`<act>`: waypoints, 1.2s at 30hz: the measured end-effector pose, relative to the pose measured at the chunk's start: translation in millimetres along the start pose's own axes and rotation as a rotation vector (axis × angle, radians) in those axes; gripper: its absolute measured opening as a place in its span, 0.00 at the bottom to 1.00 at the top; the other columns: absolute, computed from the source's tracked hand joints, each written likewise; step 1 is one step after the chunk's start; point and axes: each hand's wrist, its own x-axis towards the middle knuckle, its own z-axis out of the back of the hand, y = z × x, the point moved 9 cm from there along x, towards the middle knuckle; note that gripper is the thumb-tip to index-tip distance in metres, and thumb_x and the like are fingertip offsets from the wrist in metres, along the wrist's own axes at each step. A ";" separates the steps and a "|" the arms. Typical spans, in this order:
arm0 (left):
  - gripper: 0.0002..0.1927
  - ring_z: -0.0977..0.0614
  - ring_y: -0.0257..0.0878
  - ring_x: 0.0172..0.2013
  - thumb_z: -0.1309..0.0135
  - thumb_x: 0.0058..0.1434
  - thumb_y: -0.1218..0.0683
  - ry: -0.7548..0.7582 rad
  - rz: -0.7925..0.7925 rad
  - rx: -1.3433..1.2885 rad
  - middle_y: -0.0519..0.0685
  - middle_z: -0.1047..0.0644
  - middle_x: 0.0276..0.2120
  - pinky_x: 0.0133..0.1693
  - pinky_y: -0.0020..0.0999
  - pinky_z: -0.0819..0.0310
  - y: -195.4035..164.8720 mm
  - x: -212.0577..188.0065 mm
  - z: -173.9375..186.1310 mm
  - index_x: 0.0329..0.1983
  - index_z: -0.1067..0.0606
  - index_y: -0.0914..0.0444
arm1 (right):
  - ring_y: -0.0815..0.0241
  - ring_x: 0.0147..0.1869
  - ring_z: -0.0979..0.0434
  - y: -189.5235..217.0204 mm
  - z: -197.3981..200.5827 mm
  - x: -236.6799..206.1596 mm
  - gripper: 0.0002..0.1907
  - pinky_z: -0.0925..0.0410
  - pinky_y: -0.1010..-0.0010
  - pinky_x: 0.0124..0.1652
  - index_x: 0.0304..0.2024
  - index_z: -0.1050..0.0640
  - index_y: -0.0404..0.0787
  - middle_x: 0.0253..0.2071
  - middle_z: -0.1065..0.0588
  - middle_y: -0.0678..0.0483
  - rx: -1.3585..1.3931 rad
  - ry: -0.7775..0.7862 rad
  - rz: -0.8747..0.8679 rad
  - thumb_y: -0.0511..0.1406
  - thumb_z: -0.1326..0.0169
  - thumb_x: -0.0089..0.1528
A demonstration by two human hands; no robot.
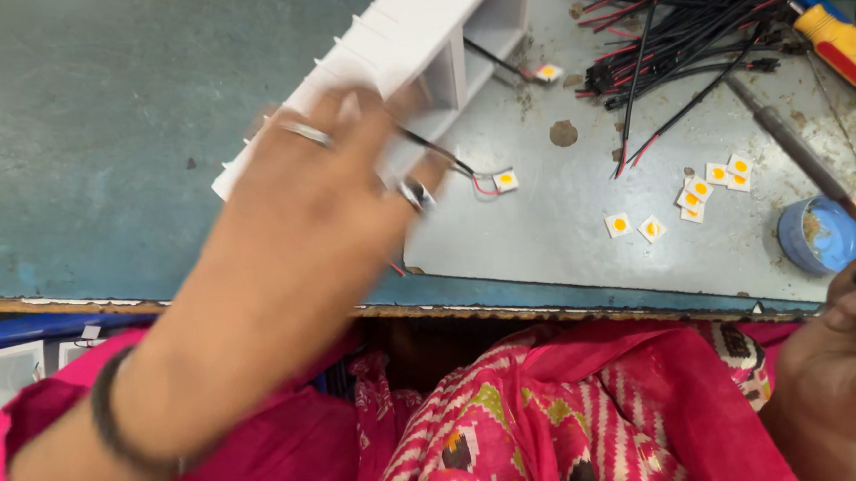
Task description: The person solders small LED chips onto the ends of black wire leads at a workbench. They hold a wire against an LED pad with one hand, apply a soldering iron with the other, dip wires into a flux container, and set finished LED-wire assemblies aside while working through a pile of wires and LED chips.
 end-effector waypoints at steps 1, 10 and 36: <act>0.12 0.18 0.51 0.43 0.44 0.52 0.58 0.175 -0.018 -0.091 0.55 0.23 0.44 0.41 0.46 0.22 -9.9 -7.0 -13.1 0.41 0.22 0.60 | 0.54 0.29 0.34 7.9 -0.7 1.1 0.31 0.42 0.70 0.31 0.34 0.30 0.25 0.27 0.32 0.46 -0.272 -0.019 0.076 0.48 0.48 0.77; 0.02 0.18 0.43 0.32 0.42 0.46 0.60 0.550 -0.056 0.105 0.53 0.23 0.30 0.26 0.35 0.22 -28.8 -24.1 -75.3 0.19 0.22 0.62 | 0.57 0.30 0.40 30.8 2.2 2.3 0.36 0.45 0.73 0.33 0.38 0.29 0.29 0.30 0.36 0.49 0.204 0.087 0.005 0.58 0.58 0.70; 0.01 0.20 0.63 0.29 0.48 0.57 0.65 0.019 0.121 -0.519 0.62 0.23 0.28 0.33 0.54 0.24 -65.5 21.0 -90.3 0.32 0.26 0.70 | 0.54 0.67 0.26 77.9 -46.2 51.3 0.23 0.36 0.62 0.68 0.59 0.26 0.31 0.65 0.25 0.45 -0.472 0.299 0.043 0.44 0.62 0.80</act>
